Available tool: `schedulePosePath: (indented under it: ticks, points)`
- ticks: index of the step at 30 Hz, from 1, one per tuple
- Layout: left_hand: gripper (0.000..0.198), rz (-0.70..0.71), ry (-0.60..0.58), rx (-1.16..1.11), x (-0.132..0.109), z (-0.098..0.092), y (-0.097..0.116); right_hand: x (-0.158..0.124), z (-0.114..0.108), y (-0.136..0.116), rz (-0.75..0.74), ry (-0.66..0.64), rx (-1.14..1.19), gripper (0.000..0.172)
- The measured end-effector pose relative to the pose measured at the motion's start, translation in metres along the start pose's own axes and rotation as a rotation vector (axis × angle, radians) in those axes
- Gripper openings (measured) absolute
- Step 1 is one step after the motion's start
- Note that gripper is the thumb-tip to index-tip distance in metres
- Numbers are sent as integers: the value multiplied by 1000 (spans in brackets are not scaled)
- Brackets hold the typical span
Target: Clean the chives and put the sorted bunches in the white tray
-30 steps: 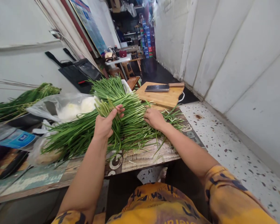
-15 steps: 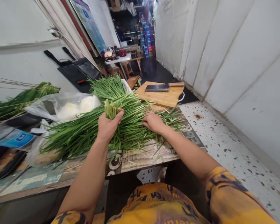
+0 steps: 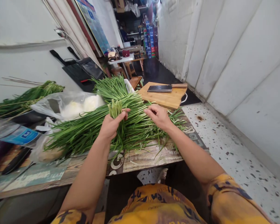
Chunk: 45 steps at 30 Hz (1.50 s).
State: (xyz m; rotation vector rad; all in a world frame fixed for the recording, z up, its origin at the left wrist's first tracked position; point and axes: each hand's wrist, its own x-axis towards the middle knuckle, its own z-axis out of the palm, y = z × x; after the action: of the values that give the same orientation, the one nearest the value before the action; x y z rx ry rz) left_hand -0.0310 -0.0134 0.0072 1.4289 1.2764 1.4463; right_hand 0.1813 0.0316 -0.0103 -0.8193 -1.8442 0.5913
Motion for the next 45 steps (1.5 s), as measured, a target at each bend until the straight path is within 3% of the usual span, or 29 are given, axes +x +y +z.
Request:
schedulePosePath:
  ticks: [4, 7, 11, 17, 21, 25, 34, 36, 41, 43, 45]
  points:
    - [43, -124, -136, -110, -2, 4, 3, -3, 6, -9, 165, 53, 175, 47]
    - [50, -210, -201, -126, -4, 10, -3, -6, 13, -11, 247, 10, 276, 48]
    - [41, -206, -193, -26, -5, 17, -11, -9, 18, -12, 389, -75, 421, 48]
    - [38, -205, -165, 62, -7, 25, -9, -8, 21, -12, 542, 24, 440, 49]
    - [34, -196, -176, 97, -8, 27, -8, -8, 23, -14, 569, 16, 477, 47]
    - [33, -171, -133, 118, -8, 27, -9, -7, 19, -19, 494, -171, 442, 37]
    - [22, -161, -203, 152, -9, 30, -6, 0, -5, -11, 409, -493, 139, 28]
    - [22, -175, -182, 167, -9, 30, -4, 2, -11, -4, 347, -451, 21, 24]
    - [24, -215, -141, 160, -8, 27, -3, 1, -18, 17, 263, -156, -473, 29]
    - [25, -203, -125, 165, -8, 27, -5, -2, -13, 19, 83, -80, -552, 27]
    - [25, -192, -114, 171, -7, 27, -8, -6, -6, 17, -169, -109, -531, 38]
